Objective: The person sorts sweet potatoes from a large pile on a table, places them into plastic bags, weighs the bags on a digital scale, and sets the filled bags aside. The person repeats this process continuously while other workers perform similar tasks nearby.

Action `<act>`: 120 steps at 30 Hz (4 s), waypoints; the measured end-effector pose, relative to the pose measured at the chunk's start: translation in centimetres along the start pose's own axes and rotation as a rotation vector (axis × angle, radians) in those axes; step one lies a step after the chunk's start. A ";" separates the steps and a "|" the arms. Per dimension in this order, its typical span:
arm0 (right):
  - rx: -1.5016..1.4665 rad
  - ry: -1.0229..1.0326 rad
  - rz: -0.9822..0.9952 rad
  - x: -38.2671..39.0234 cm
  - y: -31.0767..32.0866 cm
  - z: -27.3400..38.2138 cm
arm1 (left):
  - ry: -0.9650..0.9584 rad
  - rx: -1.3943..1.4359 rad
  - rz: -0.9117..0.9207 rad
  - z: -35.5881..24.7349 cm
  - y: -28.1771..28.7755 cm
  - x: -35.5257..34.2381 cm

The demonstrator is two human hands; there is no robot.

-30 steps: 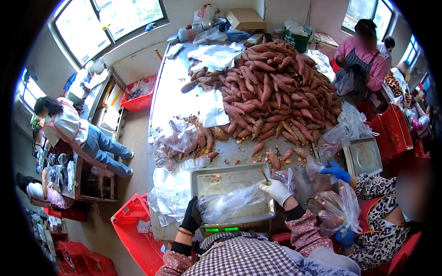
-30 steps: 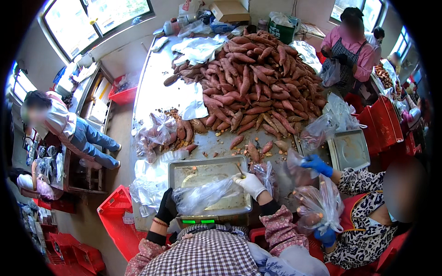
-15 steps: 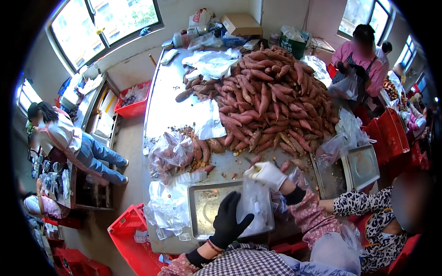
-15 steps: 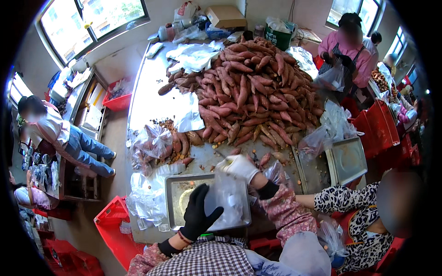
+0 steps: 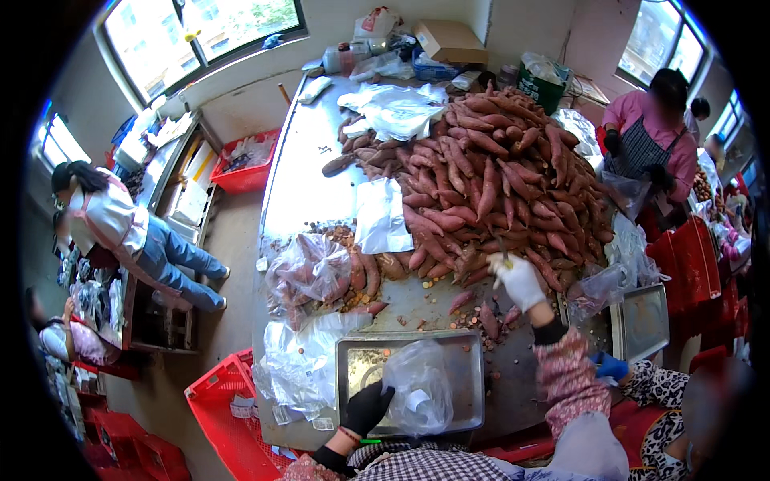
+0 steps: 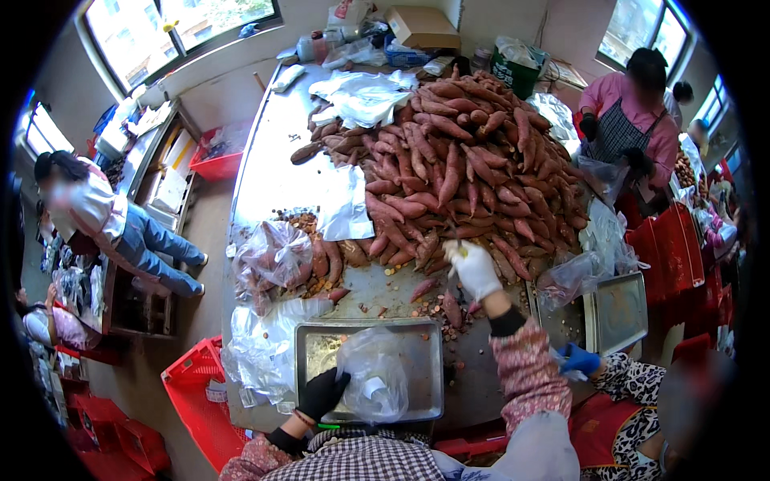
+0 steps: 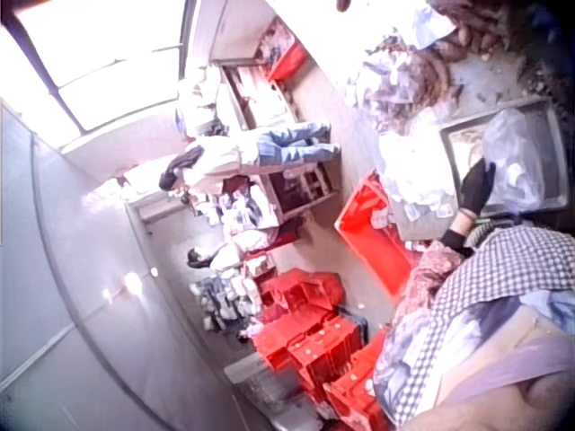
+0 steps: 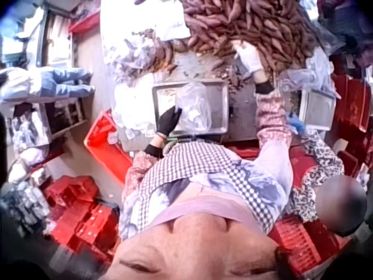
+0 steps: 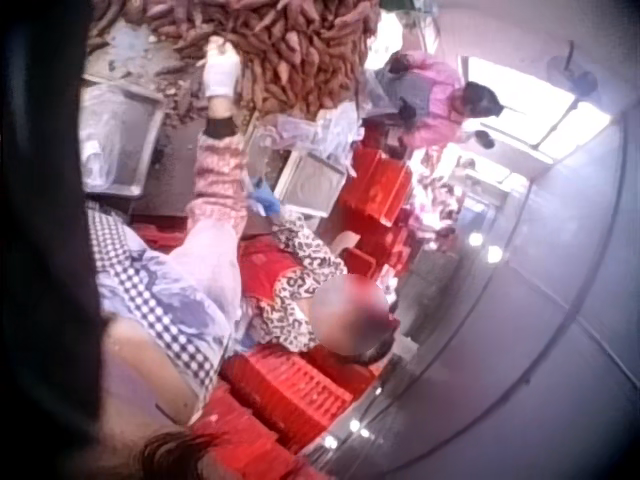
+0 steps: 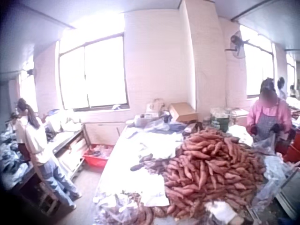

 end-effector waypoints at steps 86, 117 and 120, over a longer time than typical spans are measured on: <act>0.141 -0.101 0.280 18.0 -6.6 -4.1 | -0.194 1.232 0.051 -13.6 4.2 -1.5; 0.408 0.533 -0.223 17.8 -13.6 0.4 | -0.372 0.767 -0.152 -7.7 4.8 -6.0; 0.410 0.413 -0.136 16.5 -14.0 0.6 | -0.163 1.813 0.048 -7.1 3.0 -6.6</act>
Point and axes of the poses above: each hand's wrist, its own x-axis away from the middle knuckle, its own y-axis out of the back of the hand, z = x × y, the point moved 2 cm from there along -x, towards the middle knuckle, and after that the axes turned 4 degrees about z, right-handed, at the moved point
